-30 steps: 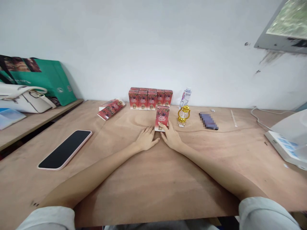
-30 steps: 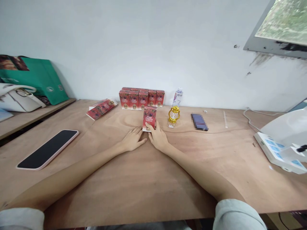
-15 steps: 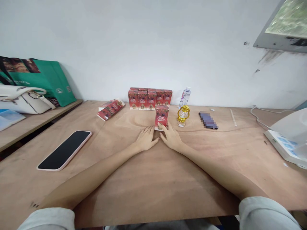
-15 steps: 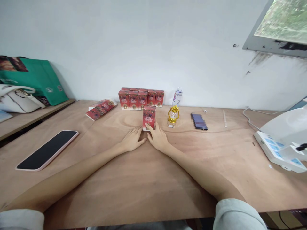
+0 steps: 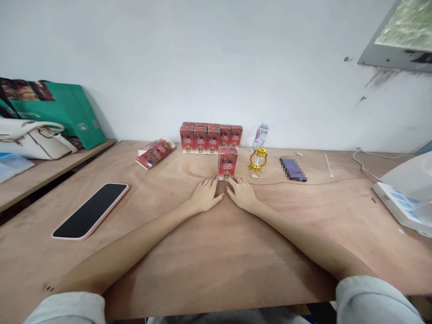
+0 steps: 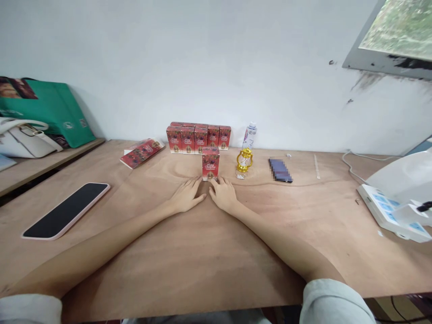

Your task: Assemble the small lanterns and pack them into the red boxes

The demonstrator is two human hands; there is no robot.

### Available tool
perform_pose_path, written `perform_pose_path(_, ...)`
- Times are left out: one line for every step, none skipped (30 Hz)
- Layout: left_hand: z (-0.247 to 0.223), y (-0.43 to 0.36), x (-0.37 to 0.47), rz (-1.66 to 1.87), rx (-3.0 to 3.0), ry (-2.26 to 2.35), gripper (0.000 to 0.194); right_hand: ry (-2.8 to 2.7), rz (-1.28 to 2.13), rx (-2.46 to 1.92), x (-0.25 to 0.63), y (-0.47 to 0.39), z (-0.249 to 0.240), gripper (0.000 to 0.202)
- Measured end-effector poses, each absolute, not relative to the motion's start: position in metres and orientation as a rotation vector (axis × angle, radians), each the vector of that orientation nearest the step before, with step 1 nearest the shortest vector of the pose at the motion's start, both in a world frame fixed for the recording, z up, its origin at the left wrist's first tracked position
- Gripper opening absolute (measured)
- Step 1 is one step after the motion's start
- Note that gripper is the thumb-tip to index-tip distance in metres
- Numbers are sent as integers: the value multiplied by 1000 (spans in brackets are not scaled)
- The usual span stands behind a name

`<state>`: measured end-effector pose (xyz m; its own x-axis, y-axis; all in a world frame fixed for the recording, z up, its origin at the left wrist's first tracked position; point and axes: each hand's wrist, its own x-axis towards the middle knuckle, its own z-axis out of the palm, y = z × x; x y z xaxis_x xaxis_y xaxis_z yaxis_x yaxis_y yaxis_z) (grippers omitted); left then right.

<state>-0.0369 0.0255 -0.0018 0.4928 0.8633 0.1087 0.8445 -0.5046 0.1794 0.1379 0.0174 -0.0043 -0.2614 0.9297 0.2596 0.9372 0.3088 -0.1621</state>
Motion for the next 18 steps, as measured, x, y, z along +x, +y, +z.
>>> perform_pose_path(-2,26,-37,291,2629,1503,72,-2276,-37,-1682,138,17,-4,40)
perform_pose_path(-3,26,-37,303,2634,1499,71,-2276,-39,-1682,138,17,-4,41)
perform_pose_path(-3,26,-37,314,2638,1496,70,-2278,-43,-1681,138,17,-4,42)
perform_pose_path(-4,26,-38,322,2641,1493,70,-2280,-47,-1680,138,17,-5,43)
perform_pose_path(-4,26,-38,326,2643,1493,70,-2284,-51,-1678,138,18,-5,43)
perform_pose_path(-4,26,-38,321,2642,1496,69,-2288,-57,-1676,138,18,-5,43)
perform_pose_path(-5,26,-38,312,2641,1499,70,-2290,-64,-1673,138,18,-5,44)
perform_pose_path(-5,27,-38,303,2639,1503,70,-2291,-71,-1669,138,18,-5,44)
perform_pose_path(-5,27,-37,294,2637,1507,71,-2291,-77,-1662,138,18,-5,44)
perform_pose_path(-4,27,-37,286,2636,1509,71,-2289,-81,-1655,138,18,-5,43)
perform_pose_path(-4,27,-37,280,2634,1509,72,-2285,-80,-1648,138,18,-6,43)
perform_pose_path(-4,27,-37,278,2633,1507,72,-2281,-73,-1638,138,18,-6,42)
perform_pose_path(-3,26,-37,279,2630,1504,72,-2267,-57,-1627,138,18,-7,42)
perform_pose_path(-3,26,-37,281,2624,1503,72,-2236,-34,-1617,138,19,-9,42)
perform_pose_path(-2,26,-37,286,2616,1501,72,-2187,-8,-1603,138,19,-10,44)
perform_pose_path(-1,26,-37,293,2606,1499,73,-2125,23,-1581,138,20,-13,47)
perform_pose_path(0,26,-37,303,2596,1496,74,-2054,58,-1547,139,22,-15,51)
perform_pose_path(0,26,-37,313,2586,1493,76,-1983,99,-1503,139,24,-18,57)
